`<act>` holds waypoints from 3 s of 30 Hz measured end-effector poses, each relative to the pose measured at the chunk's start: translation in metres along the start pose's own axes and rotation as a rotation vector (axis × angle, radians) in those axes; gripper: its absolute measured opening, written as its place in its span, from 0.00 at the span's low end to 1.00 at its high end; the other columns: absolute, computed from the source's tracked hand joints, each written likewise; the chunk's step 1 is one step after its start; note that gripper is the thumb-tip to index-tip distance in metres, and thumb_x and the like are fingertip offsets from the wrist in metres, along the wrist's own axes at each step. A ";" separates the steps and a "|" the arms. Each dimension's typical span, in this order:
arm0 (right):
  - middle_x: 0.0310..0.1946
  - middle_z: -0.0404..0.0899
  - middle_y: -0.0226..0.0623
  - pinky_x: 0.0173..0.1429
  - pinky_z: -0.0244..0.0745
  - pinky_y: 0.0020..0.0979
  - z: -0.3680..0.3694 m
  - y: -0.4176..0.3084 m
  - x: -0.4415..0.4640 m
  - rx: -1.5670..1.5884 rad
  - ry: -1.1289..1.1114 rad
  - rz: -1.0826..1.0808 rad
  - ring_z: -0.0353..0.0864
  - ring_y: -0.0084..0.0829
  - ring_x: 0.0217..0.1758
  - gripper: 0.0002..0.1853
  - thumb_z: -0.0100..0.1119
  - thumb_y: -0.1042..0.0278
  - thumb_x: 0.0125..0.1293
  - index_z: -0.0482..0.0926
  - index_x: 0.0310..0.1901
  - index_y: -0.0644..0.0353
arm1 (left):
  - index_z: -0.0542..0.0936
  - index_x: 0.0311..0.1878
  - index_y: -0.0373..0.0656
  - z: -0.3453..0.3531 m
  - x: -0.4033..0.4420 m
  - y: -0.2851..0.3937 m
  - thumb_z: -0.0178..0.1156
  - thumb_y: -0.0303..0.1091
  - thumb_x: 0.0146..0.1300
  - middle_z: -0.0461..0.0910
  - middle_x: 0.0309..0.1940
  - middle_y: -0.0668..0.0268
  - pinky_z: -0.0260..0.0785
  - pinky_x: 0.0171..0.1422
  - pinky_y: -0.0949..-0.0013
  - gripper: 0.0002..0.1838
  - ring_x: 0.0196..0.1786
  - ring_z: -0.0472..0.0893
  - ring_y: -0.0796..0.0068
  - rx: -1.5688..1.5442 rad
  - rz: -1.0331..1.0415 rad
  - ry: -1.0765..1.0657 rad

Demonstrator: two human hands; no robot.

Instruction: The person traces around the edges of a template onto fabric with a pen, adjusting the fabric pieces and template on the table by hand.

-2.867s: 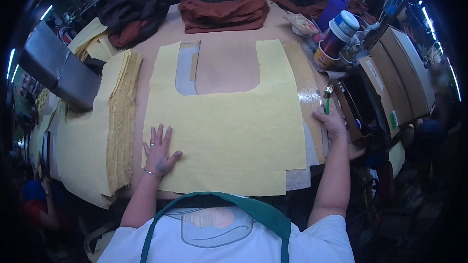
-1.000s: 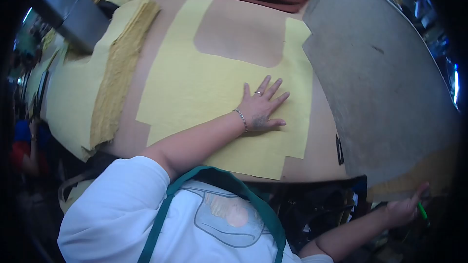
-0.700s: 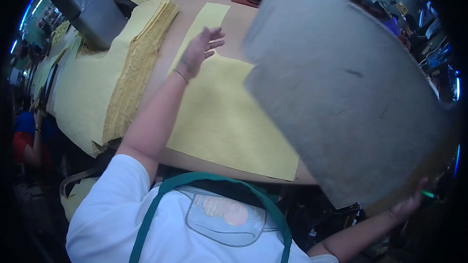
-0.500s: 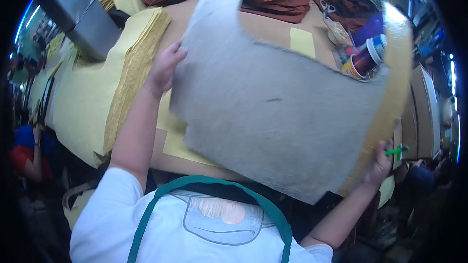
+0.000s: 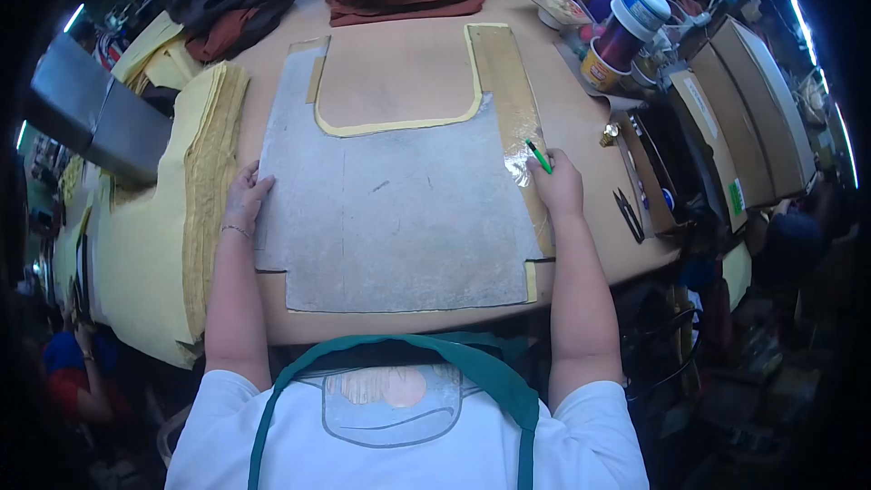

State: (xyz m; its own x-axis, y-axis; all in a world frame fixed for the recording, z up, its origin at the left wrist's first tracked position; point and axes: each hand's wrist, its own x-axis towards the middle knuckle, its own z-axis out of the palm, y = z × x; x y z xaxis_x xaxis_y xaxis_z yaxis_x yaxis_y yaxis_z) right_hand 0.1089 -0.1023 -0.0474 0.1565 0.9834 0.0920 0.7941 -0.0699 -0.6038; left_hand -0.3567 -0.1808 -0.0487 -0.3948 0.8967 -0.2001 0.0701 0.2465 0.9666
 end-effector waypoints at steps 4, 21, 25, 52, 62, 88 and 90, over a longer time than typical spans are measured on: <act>0.34 0.77 0.50 0.44 0.70 0.36 -0.004 -0.010 0.000 -0.038 -0.014 0.050 0.77 0.46 0.40 0.22 0.60 0.54 0.52 0.74 0.44 0.62 | 0.64 0.56 0.29 0.006 0.002 0.002 0.60 0.25 0.49 0.74 0.47 0.54 0.67 0.51 0.72 0.29 0.46 0.75 0.70 0.246 0.090 0.022; 0.35 0.75 0.52 0.45 0.69 0.37 -0.001 0.003 -0.003 -0.075 0.069 0.015 0.75 0.44 0.39 0.23 0.64 0.58 0.48 0.74 0.41 0.69 | 0.74 0.43 0.33 -0.001 0.002 -0.009 0.66 0.38 0.44 0.74 0.36 0.49 0.66 0.48 0.62 0.25 0.40 0.73 0.52 0.836 0.160 0.333; 0.30 0.77 0.50 0.41 0.70 0.35 0.001 0.013 0.010 -0.028 0.001 0.097 0.78 0.41 0.34 0.22 0.66 0.62 0.45 0.74 0.38 0.71 | 0.74 0.41 0.35 0.011 0.001 -0.004 0.66 0.36 0.44 0.74 0.40 0.50 0.67 0.49 0.62 0.22 0.43 0.74 0.54 0.855 0.128 0.292; 0.30 0.77 0.44 0.39 0.71 0.31 -0.004 0.011 0.040 0.121 0.018 0.150 0.77 0.33 0.34 0.25 0.71 0.62 0.38 0.72 0.36 0.67 | 0.71 0.44 0.33 0.018 0.032 0.000 0.69 0.46 0.41 0.75 0.40 0.52 0.68 0.46 0.66 0.32 0.41 0.76 0.62 0.667 0.089 0.259; 0.26 0.77 0.43 0.36 0.70 0.32 0.003 0.035 0.042 -0.046 -0.023 0.108 0.76 0.32 0.29 0.22 0.66 0.56 0.46 0.75 0.34 0.67 | 0.76 0.35 0.36 0.011 0.008 0.021 0.64 0.51 0.45 0.78 0.33 0.52 0.69 0.45 0.65 0.25 0.38 0.78 0.60 0.888 0.076 0.176; 0.36 0.76 0.51 0.46 0.69 0.34 -0.013 0.022 0.024 -0.018 -0.087 0.034 0.76 0.41 0.41 0.23 0.66 0.61 0.46 0.73 0.40 0.68 | 0.64 0.53 0.34 0.002 0.005 0.004 0.61 0.23 0.49 0.77 0.37 0.60 0.68 0.45 0.75 0.27 0.39 0.76 0.74 0.349 0.018 -0.092; 0.36 0.76 0.50 0.45 0.69 0.35 -0.011 0.024 0.024 -0.054 -0.074 0.014 0.76 0.42 0.41 0.22 0.66 0.61 0.46 0.73 0.39 0.68 | 0.64 0.53 0.34 0.005 0.000 0.008 0.61 0.24 0.49 0.76 0.36 0.61 0.68 0.44 0.74 0.27 0.38 0.76 0.74 0.430 0.028 -0.061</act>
State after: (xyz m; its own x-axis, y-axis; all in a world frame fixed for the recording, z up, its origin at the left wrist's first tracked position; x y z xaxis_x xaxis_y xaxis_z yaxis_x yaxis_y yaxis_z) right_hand 0.1380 -0.0819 -0.0505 0.1259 0.9917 0.0241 0.8229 -0.0909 -0.5609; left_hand -0.3516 -0.1768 -0.0423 -0.3337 0.9221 -0.1960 0.4600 0.3407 0.8199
